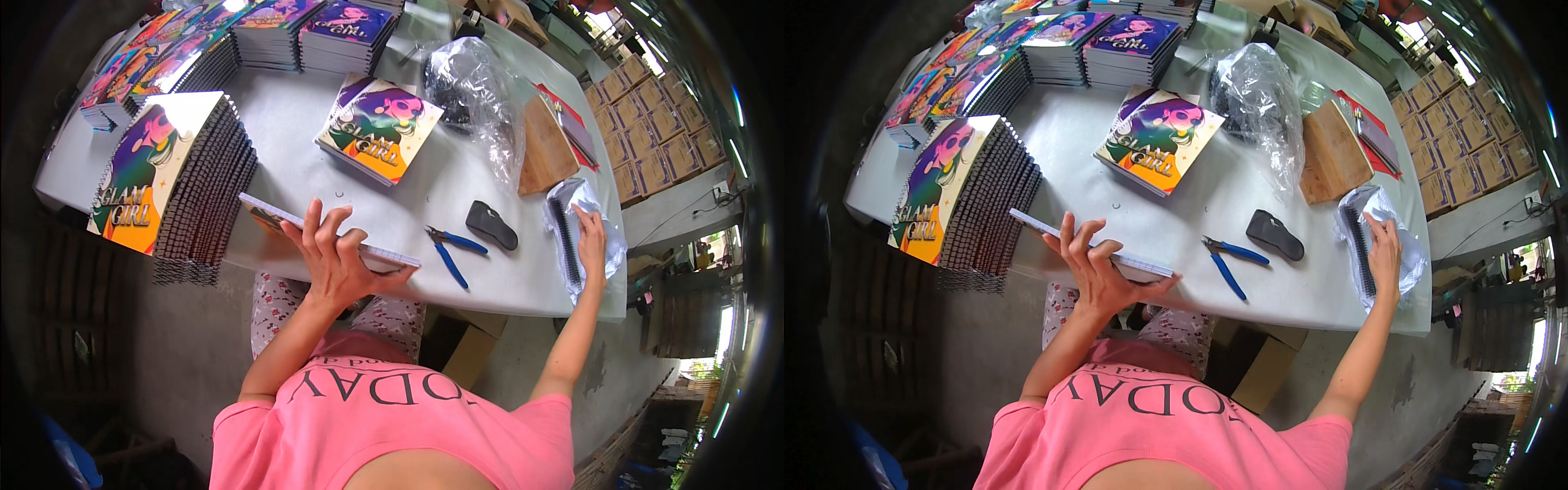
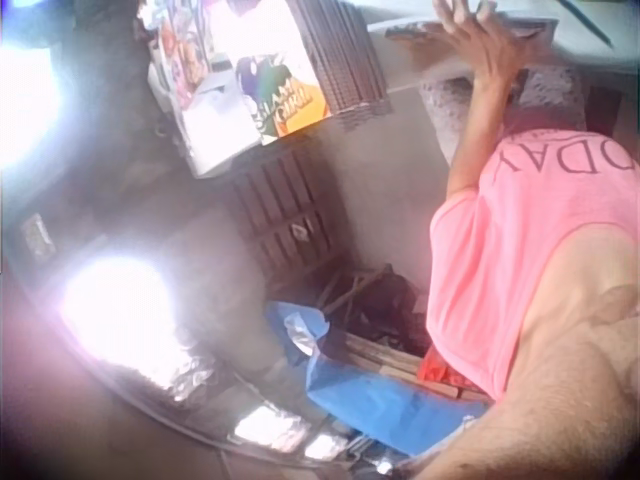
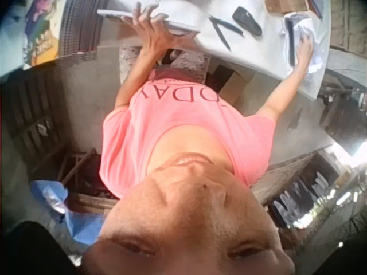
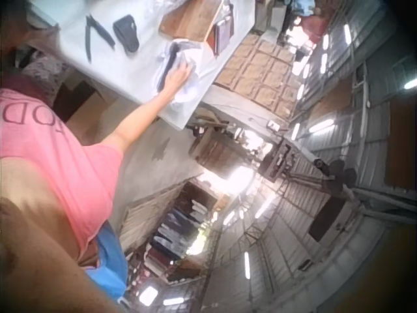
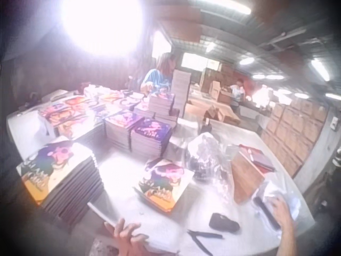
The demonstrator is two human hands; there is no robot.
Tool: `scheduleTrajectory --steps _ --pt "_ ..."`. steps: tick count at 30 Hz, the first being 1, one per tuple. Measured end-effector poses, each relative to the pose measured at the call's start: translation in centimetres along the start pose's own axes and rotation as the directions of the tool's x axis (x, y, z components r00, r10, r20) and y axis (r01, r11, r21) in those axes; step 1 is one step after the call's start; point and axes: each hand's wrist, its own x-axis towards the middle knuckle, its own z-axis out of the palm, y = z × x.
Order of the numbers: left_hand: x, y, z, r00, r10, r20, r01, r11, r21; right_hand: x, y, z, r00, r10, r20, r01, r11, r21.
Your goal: The person is assembling spiral notebooks by threading metal spiral wire through holes in stacks of paper and covers, then using a pair of pliers to cut and crimp the ends of the wire before placing the finished items on a stack.
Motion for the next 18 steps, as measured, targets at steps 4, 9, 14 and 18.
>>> scheduleTrajectory --steps 4,9,14,18 --pt "-0.2 0.1 -0.1 1.000 -0.007 -0.015 0.008 0.999 0.046 -0.7 -10.2 -3.5 0.994 0.025 -0.103 0.006 0.959 0.282" --pt "0.7 0.2 0.1 1.000 0.031 0.002 -0.031 0.996 0.087 -4.1 -22.1 -2.5 0.995 -0.095 -0.042 0.089 0.563 0.822" --pt "1.3 -0.1 0.4 0.999 0.050 0.006 -0.051 0.993 0.102 -4.0 -27.1 0.1 0.988 -0.120 -0.098 0.148 0.552 0.821" --pt "1.2 -0.4 0.7 0.999 0.041 -0.007 -0.041 0.995 0.091 -3.0 -27.5 0.3 0.975 -0.193 -0.110 0.204 0.578 0.790"
